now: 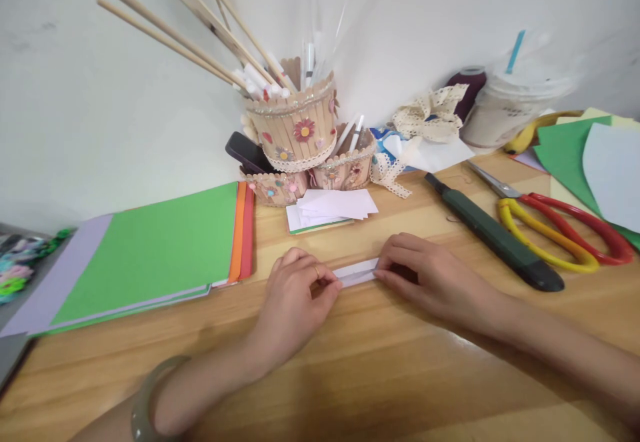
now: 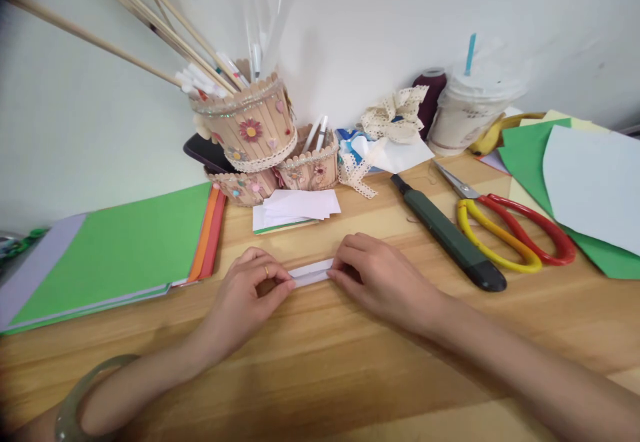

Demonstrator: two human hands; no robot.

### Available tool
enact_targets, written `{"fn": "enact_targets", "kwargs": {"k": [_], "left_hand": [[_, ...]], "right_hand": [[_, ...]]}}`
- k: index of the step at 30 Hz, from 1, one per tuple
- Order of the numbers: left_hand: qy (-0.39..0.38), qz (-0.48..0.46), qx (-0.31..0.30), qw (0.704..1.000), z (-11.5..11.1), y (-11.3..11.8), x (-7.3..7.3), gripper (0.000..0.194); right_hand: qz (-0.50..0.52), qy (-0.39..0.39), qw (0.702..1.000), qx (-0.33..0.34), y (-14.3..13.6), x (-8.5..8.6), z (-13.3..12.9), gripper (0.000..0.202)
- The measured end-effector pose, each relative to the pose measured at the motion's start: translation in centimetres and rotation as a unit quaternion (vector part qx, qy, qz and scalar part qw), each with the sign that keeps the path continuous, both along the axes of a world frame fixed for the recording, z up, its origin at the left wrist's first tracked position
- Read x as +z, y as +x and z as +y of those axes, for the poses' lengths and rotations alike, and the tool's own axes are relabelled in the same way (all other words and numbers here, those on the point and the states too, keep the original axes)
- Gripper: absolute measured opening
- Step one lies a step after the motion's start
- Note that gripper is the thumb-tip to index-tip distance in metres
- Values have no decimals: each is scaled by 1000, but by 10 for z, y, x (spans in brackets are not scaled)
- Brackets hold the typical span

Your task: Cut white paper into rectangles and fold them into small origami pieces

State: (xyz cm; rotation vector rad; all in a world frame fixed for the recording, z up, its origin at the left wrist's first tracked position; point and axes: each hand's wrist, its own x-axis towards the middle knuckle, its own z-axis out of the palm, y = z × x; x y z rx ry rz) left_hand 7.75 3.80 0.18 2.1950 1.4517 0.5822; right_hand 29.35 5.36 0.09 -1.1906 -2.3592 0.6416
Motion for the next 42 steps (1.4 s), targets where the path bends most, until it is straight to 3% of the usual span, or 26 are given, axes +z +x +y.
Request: {"fn": "enact_targets", "kwargs": {"k": [20,24,30,33,35,38,42], "left_hand": [[13,49,14,999,2,8,1,14],[26,60,21,998,2,9,-2,15],[0,22,12,1000,3,3,-3,14],[-12,-3,-4,1000,3,-1,-2,16],[14,-17,-31,999,4,-5,-3,19],[102,-4,-126,987,6,-11,-8,30],[199,115,-277,933,12,-22,-10,42]], "right_hand": [[-69,76,994,-34,-4,-2,-2,14],[-77,133,987,-41,-2,-3,-4,10],[-93,201,963,154,-1,-3,-5,31],[-103,199,960,170,-2,-1,-5,34],[-106,199,959,170,-3,0,-4,34],[-107,196,960,171,-3,1,-4,33],[-93,173,967,165,-2,-1,-3,31]]}}
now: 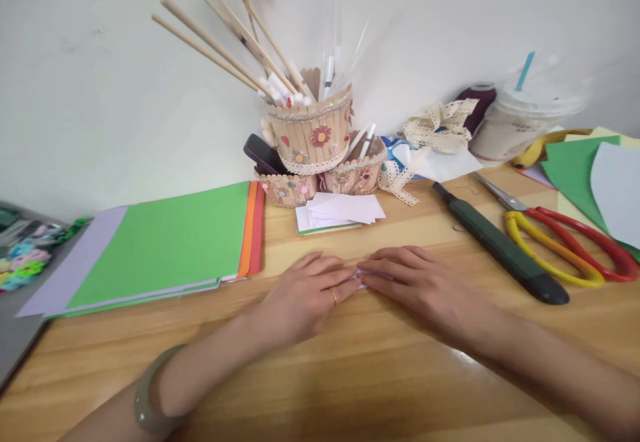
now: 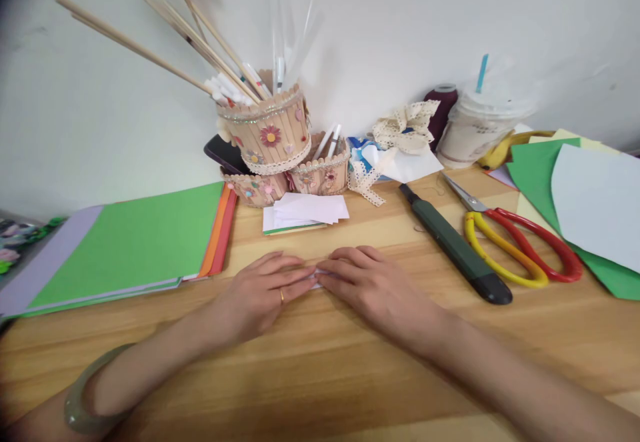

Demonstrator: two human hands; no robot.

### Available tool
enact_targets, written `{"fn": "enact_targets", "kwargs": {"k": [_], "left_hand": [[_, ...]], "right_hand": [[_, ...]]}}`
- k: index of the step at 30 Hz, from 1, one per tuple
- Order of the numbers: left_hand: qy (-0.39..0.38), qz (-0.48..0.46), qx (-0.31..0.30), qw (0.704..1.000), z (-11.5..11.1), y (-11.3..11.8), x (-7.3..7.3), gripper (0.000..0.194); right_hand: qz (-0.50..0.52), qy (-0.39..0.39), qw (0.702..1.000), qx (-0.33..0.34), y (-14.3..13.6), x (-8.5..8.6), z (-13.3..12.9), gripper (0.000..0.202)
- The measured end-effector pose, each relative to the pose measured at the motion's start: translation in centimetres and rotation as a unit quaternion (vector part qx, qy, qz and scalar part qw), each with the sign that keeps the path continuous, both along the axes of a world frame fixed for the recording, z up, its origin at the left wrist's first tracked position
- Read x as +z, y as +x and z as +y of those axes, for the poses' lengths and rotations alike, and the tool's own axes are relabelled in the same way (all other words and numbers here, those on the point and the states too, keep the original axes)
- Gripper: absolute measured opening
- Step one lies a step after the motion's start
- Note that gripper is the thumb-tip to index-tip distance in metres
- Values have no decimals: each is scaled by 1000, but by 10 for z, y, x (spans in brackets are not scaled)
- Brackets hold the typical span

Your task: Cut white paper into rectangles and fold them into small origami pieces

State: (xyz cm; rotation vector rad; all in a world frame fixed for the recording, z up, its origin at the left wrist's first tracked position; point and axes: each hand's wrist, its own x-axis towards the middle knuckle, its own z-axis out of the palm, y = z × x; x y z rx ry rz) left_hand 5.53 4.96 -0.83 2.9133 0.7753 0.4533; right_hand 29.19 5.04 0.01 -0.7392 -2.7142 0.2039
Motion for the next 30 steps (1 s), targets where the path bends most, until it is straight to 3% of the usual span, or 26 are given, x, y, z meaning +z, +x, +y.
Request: {"fn": "enact_targets", "kwargs": {"k": [3,6,10,16,30], "left_hand": [[39,84,-62,994,2,-5,5,41],[82,98,-80,989,-1,-5,7,34],[147,71,-53,985,-10,0,1,31],[182,63,-24,981,-20,7,-4,31],[227,110,-30,967,-25,8,2,35]], "right_hand": [[32,-13,999,-21,3,-4,0,31],[71,-10,996,-62,6,-9,0,28],[110,-41,987,-113,7,-11,0,19],[124,-143,973,-128,3,-7,9,14],[81,-155,968,-178,-2,-7,9,8]]}}
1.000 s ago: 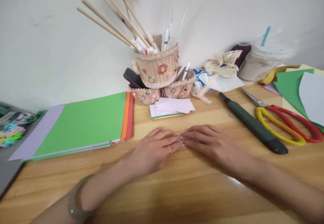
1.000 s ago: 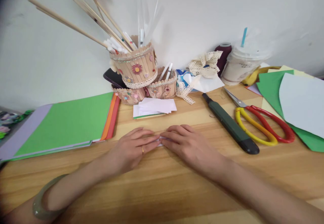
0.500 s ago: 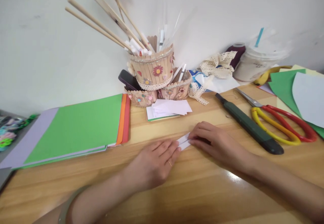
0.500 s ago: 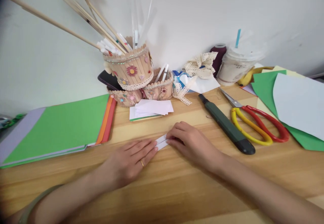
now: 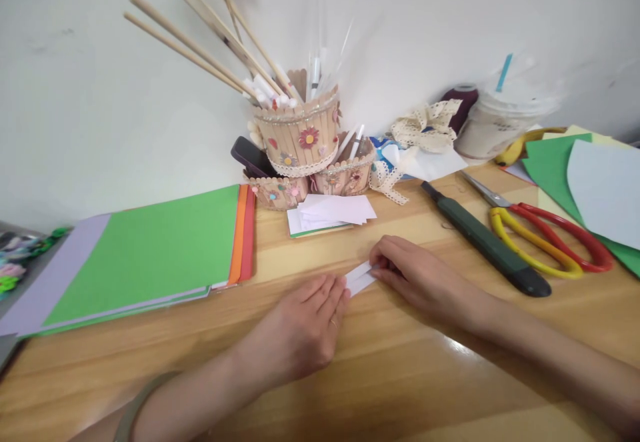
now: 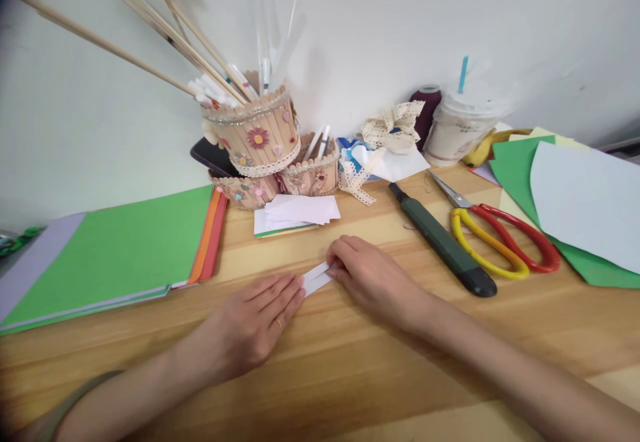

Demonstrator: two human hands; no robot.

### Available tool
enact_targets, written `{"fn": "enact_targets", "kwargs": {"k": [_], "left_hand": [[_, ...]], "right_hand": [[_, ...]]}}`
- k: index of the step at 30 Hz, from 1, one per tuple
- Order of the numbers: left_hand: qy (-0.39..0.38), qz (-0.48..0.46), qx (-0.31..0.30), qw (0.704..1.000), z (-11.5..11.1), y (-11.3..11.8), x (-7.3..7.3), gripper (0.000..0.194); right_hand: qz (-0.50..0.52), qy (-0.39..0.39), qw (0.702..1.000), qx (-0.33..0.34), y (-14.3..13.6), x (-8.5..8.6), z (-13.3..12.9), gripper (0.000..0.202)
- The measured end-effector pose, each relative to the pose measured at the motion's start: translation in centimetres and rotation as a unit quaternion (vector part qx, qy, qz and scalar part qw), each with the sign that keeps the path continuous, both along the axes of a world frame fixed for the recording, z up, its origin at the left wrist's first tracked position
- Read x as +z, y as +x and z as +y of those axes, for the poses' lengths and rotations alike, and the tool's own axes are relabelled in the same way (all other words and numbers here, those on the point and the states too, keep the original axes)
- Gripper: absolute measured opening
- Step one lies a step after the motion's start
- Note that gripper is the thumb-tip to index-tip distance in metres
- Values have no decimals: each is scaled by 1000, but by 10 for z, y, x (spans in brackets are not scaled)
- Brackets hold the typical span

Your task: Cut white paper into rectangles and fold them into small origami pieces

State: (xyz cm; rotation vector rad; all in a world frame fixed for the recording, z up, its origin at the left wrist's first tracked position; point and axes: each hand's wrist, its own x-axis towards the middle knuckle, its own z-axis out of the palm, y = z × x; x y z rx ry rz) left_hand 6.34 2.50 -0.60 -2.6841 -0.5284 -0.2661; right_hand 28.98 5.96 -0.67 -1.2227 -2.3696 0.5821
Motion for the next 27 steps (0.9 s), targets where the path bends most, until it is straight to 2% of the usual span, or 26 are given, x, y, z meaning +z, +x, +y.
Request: {"fn": "enact_targets", "kwargs": {"k": [5,8,11,13,16,22,27], "left_hand": [[-1,5,2,1000,-1,-1,0,33],[5,-1,6,1000,-1,-1,-2,32],[-4,5,15,1000,-2,0,-4,33],[-15,16,26,999,-4,0,-3,34],[-27,46,51,997,-7,1,2,35],[-52,85,76,992,-10,-1,10,34],[-63,72,71,993,-8,-4,12,31]], "right_hand": [[27,21,999,27,10,-1,1,14],[31,108,993,45,15,0,-7,24],[-39,159,979,121,12,2,-19,37],[-98,134,971,171,9,2,-24,49],[-139,84,968,192,7,0,-24,61],[-134,17,966,222,17,3,-16,67],[-152,36,966,205,28,8,-11,60]]}}
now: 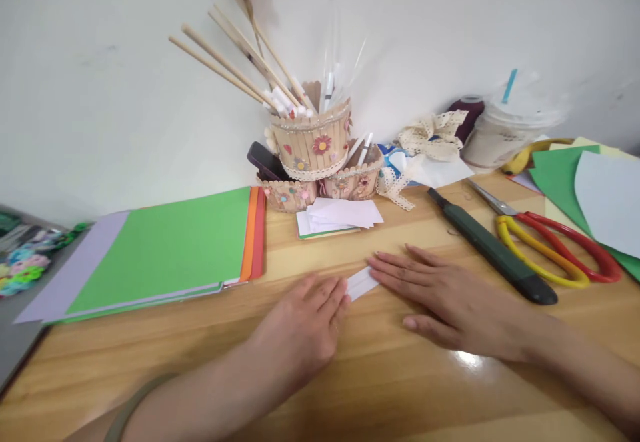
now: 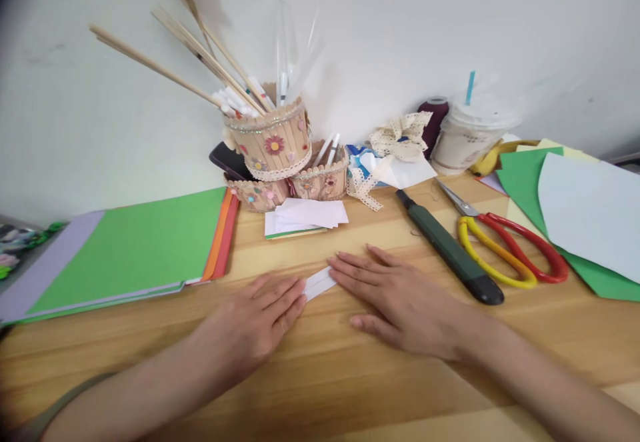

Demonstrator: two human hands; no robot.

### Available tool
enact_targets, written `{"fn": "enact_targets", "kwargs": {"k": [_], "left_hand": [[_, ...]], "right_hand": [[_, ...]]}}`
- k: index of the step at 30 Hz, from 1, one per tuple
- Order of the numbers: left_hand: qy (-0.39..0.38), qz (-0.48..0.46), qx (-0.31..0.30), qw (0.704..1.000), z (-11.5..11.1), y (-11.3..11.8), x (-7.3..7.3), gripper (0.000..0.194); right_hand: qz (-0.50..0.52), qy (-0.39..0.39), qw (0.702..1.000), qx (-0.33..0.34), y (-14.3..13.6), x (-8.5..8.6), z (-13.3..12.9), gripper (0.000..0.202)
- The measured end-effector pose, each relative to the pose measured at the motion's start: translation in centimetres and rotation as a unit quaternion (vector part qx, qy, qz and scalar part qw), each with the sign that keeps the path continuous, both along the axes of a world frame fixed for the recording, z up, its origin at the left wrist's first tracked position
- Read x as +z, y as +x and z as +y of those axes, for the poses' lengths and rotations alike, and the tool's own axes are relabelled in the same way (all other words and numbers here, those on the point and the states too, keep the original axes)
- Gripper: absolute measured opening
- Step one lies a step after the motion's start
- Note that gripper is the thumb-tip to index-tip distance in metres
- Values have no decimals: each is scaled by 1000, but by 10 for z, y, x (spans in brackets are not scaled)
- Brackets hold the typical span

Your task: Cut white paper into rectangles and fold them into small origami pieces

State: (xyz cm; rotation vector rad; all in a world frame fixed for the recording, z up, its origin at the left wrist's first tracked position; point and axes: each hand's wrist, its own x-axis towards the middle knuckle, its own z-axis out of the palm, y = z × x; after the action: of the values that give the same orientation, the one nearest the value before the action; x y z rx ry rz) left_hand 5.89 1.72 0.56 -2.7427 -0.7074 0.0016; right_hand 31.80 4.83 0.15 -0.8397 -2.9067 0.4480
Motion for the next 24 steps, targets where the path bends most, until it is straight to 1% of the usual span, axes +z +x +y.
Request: {"fn": "enact_targets", "kwargs": {"k": [2,5,8,10,15,17,19,22,24], "left_hand": [[9,-11,-8,1000,0,1,0,30],[37,-45,-26,998,-1,4,-1,28],[49,-106,-34,993,-1,7,-6,17],[35,-139,-30,989,-1,9,-9,12],[-12,-180,27,983,2,11,-13,17],[-43,-205,54,976,4,12,-13,17],[-94,-236,85,964,7,13,-12,16],[-188,-261,146,936,13,14,-8,12],[-246,-257,197,914,15,15,-5,10]], "right_hand": [[1,47,999,-7,0,1,1,52],[45,128,991,-12,-7,1,1,37],[101,157,982,4,-16,0,0,26],[111,153,982,14,-20,-1,-1,21],[105,144,984,20,-22,-2,-2,20],[117,112,987,-4,-23,-2,-3,21],[137,68,987,-44,-25,-3,-3,22],[161,9,983,-90,-28,-6,-3,23],[163,-12,980,-117,-31,-8,-2,20]]}}
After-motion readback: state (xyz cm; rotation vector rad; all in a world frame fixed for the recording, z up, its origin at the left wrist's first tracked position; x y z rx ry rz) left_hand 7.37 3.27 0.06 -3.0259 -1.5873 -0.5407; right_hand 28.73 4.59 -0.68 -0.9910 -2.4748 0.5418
